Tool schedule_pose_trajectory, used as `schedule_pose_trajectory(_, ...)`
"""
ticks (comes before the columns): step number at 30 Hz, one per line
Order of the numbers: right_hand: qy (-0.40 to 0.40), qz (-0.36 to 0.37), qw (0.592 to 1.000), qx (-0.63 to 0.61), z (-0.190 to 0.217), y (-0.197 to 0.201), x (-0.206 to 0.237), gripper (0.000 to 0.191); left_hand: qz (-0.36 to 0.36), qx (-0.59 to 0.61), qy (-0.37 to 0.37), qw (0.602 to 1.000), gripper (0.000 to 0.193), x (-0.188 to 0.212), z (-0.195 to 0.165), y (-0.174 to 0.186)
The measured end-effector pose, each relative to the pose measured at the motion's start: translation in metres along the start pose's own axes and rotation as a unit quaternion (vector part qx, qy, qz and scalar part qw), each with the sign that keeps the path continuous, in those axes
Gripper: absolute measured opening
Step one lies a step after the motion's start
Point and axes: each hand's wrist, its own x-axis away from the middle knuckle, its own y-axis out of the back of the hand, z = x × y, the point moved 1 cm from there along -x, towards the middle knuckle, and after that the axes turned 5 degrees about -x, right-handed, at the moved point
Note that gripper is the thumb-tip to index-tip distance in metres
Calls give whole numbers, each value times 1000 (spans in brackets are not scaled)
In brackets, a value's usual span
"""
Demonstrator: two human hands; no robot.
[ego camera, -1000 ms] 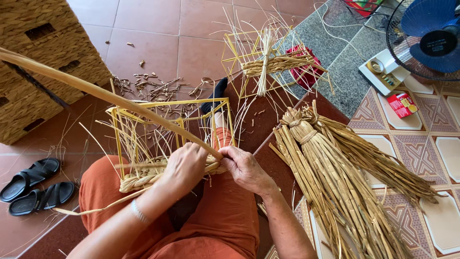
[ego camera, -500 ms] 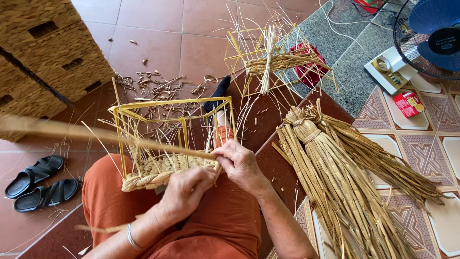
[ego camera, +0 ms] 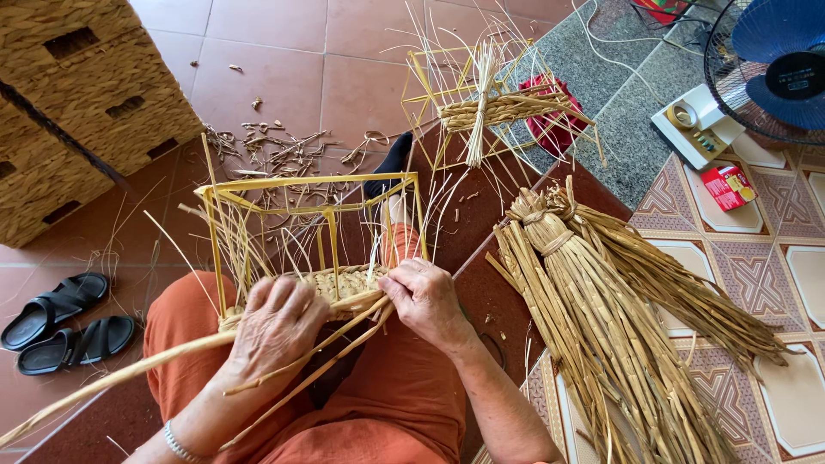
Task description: The person sits on the floor weaving a basket from palm/reed strips on a bamboo frame resting on their lap. They weave strips around the frame, pull long strips tight, and occasionally use scissors to trim ends while building up the woven base and sides.
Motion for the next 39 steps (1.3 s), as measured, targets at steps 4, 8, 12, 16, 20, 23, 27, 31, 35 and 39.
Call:
schedule_pose_trajectory(4, -3, -20, 1000, 3, -12, -9, 6, 13, 107, 44, 101, 988, 30, 9, 10, 2)
schedule_pose_trajectory(8, -50, -90, 977, -188, -31, 5, 28, 17, -19, 75, 143, 987, 26, 10, 34, 27)
schedule_pose_trajectory(12, -205, -249, 917, -237, -62, 11, 52, 23, -56, 148, 185, 970, 19, 15, 32, 33)
schedule_pose_trajectory(16, -199, -168, 937, -234, -76, -17, 64, 35, -50, 149, 197, 968, 20, 27, 29, 27)
schedule_pose_trajectory(20, -167, -162, 935, -267, -67, -37, 68, 41, -38, 140, 205, 968, 21, 41, 30, 25)
schedule_pose_trajectory(23, -135, -169, 935, -282, -54, -37, 67, 41, -27, 142, 202, 969, 24, 48, 27, 24)
schedule_pose_trajectory(27, -158, -83, 924, -339, -47, -25, 73, 39, -65, 147, 194, 968, 26, 55, 25, 19)
schedule_pose_trajectory(31, -195, -86, 917, -338, -55, -32, 76, 34, -82, 167, 216, 958, 32, 59, 31, 8)
schedule_pose_trajectory(35, -125, -131, 950, -253, -57, -48, 85, 32, -104, 180, 205, 956, 33, 62, 33, 2)
schedule_pose_trajectory(39, -136, -128, 954, -235, -53, -41, 91, 32, -88, 176, 211, 958, 26, 59, 24, 11)
